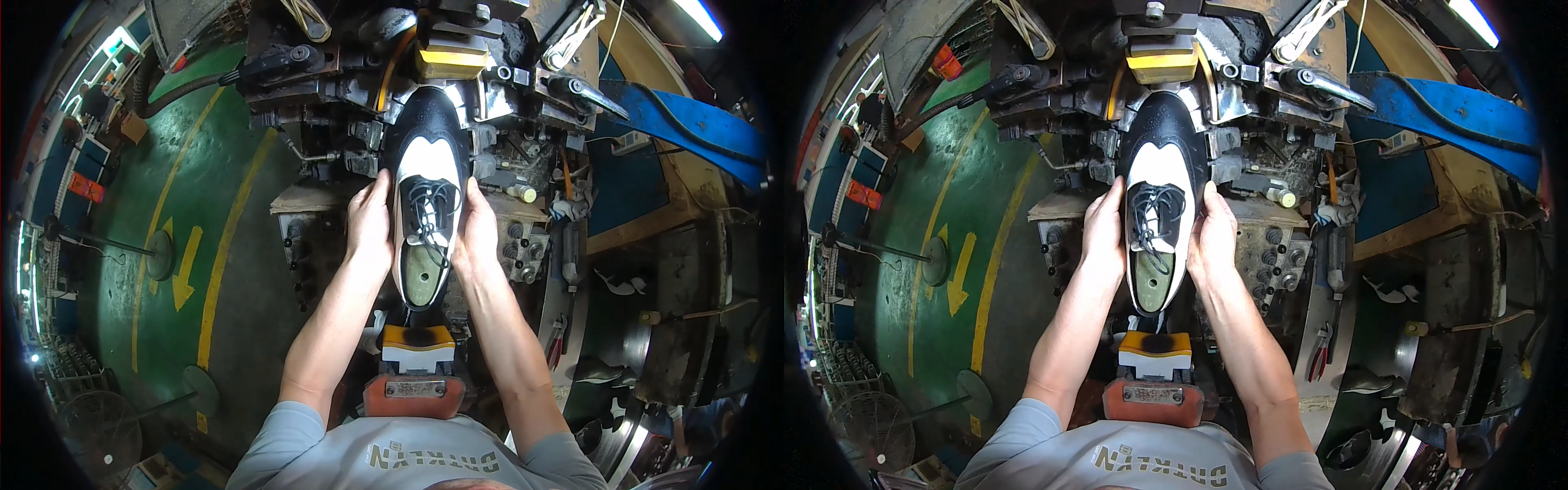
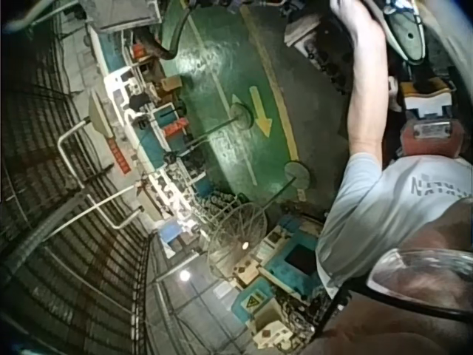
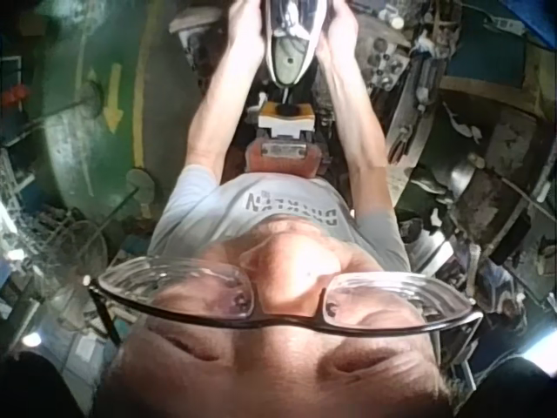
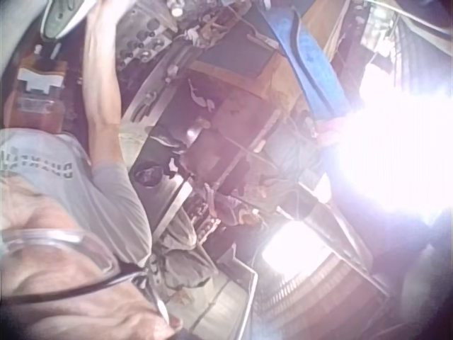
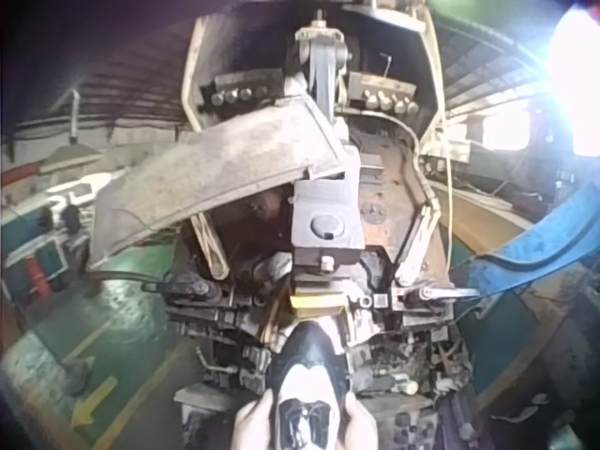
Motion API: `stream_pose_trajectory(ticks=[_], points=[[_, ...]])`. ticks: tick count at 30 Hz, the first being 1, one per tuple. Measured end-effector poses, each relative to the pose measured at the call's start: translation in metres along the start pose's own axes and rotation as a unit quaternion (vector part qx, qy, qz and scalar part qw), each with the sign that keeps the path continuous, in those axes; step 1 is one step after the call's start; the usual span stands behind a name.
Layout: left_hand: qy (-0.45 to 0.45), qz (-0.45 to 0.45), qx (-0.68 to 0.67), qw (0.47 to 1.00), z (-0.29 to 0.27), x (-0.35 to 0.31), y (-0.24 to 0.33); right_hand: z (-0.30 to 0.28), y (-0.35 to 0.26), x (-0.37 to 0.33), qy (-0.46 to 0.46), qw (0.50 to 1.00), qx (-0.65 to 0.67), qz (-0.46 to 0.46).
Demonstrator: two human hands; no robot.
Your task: The person repeatedly picks up a shoe upper and a sole from a conveyor belt, places them into a shoe assembly machine, and presses a lever to bond them. The person then removes the assembled shoe and places it back on the belt. This process is repeated for multiple shoes throughout the video.
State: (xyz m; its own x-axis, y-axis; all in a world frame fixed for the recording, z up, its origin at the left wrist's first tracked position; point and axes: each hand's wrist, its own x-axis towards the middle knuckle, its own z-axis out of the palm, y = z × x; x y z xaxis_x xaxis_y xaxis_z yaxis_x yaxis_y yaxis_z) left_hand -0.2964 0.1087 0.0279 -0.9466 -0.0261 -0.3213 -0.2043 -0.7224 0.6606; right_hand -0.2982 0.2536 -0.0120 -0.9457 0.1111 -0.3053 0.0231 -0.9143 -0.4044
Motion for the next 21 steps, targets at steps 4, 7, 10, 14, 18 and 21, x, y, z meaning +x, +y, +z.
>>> stream_pose_trajectory(ticks=[4,7,10,14,18,21], points=[[-0.001,0.027,-0.01,1.0,-0.013,-0.002,-0.01,-0.019,0.006,0.007,0.017,0.997,-0.034,-0.068],[-0.006,0.031,0.007,0.999,-0.017,0.002,-0.012,-0.016,0.007,0.008,0.031,0.995,-0.061,-0.073],[-0.029,0.025,0.006,0.999,-0.016,0.004,-0.012,-0.006,0.005,-0.001,0.018,0.993,-0.089,-0.072],[-0.035,0.043,0.045,0.997,-0.017,0.006,-0.015,0.001,0.008,-0.009,0.0,0.989,-0.123,-0.088],[-0.051,-0.033,0.126,0.99,0.006,-0.009,0.0,0.037,0.006,-0.024,0.0,0.984,-0.181,-0.009],[-0.061,-0.01,0.11,0.992,0.005,-0.009,-0.003,0.024,0.009,-0.017,-0.019,0.967,-0.245,-0.063]])
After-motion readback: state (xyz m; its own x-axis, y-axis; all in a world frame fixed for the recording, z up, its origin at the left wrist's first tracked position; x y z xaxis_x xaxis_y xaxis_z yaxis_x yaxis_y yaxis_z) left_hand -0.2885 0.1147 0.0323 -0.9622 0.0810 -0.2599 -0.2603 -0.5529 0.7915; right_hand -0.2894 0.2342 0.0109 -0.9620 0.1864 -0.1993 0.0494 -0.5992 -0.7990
